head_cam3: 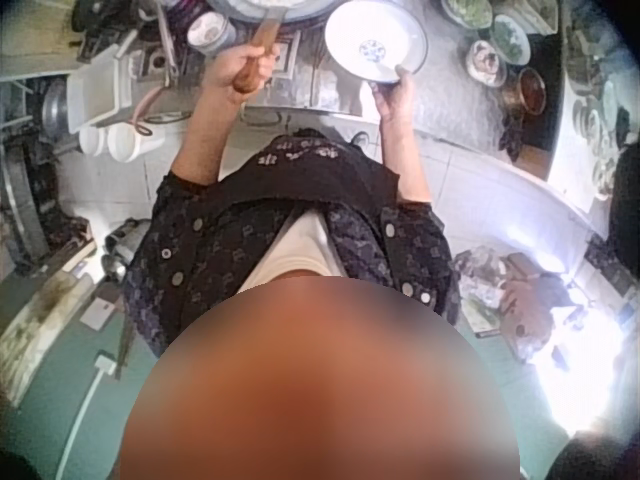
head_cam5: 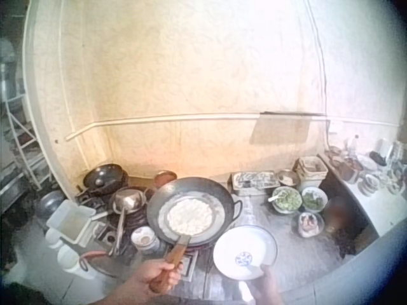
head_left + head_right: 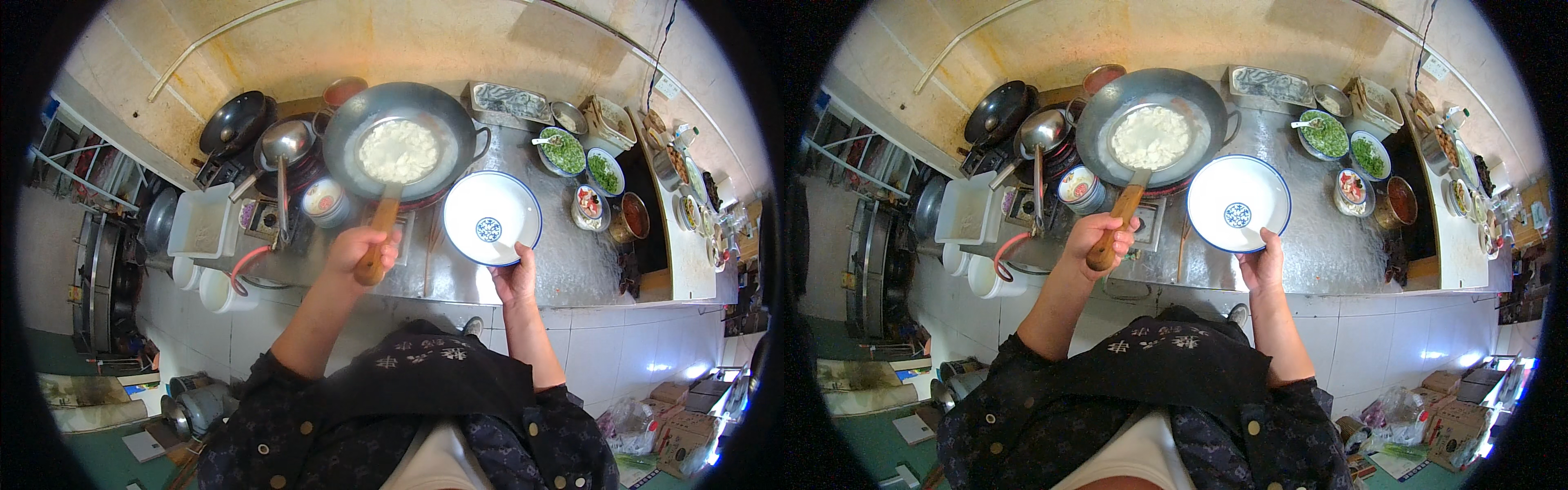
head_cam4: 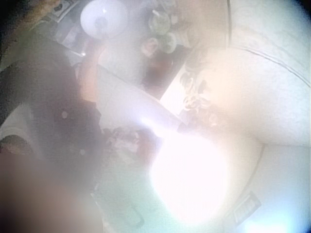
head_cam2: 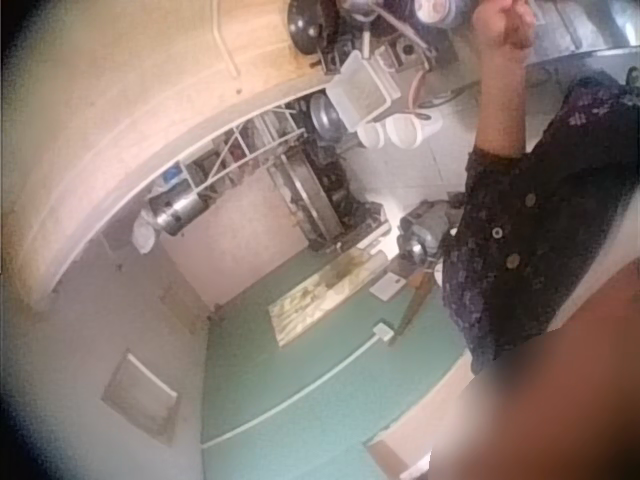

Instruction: The person assembles bowls of soup in a commercial kitchen. They scoop broth and ingredients from pots and containers, add chopped greens and seasonings, and place finished bowls on a counter. The process is repeated for multiple bowls.

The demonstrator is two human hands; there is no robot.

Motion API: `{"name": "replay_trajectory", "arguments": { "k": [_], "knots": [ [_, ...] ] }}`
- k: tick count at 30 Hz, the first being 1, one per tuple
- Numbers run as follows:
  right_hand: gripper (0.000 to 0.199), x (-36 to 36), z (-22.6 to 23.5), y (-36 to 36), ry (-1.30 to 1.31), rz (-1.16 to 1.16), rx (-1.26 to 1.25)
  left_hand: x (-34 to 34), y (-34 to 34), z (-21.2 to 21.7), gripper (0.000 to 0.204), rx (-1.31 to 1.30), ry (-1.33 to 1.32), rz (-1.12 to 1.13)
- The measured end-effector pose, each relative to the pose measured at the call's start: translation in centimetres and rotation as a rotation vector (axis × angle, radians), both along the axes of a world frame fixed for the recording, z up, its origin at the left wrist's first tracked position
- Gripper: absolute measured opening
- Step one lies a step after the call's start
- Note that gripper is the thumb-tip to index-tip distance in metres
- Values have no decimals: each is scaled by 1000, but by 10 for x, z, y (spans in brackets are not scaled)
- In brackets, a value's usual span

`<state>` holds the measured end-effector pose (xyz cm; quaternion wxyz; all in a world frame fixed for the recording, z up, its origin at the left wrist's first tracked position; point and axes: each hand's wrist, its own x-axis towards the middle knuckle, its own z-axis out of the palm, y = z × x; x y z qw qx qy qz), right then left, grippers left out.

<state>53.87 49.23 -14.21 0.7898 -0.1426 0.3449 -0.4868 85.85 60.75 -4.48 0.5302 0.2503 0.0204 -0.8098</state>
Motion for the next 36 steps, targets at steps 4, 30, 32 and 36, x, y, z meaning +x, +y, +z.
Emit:
{"name": "replay_trajectory", "arguments": {
  "k": [4, 30, 32, 36],
  "knots": [
    [53, 3, 3, 1, -25, -14, -18, 2, -4, -3, 27, 6, 53, -14],
    [51, 207, 86, -84, -29, -78, -53, -18, 81, 125, 75, -64, -1212, 9],
    [50, 217, 86, -88, -113, -68, -53, -19, 84, 107, 79, -86, -1581, -32],
    [47, 226, 80, -100, -223, -26, -134, -18, 87, 69, 76, -386, -2202, 18]
  ]
}}
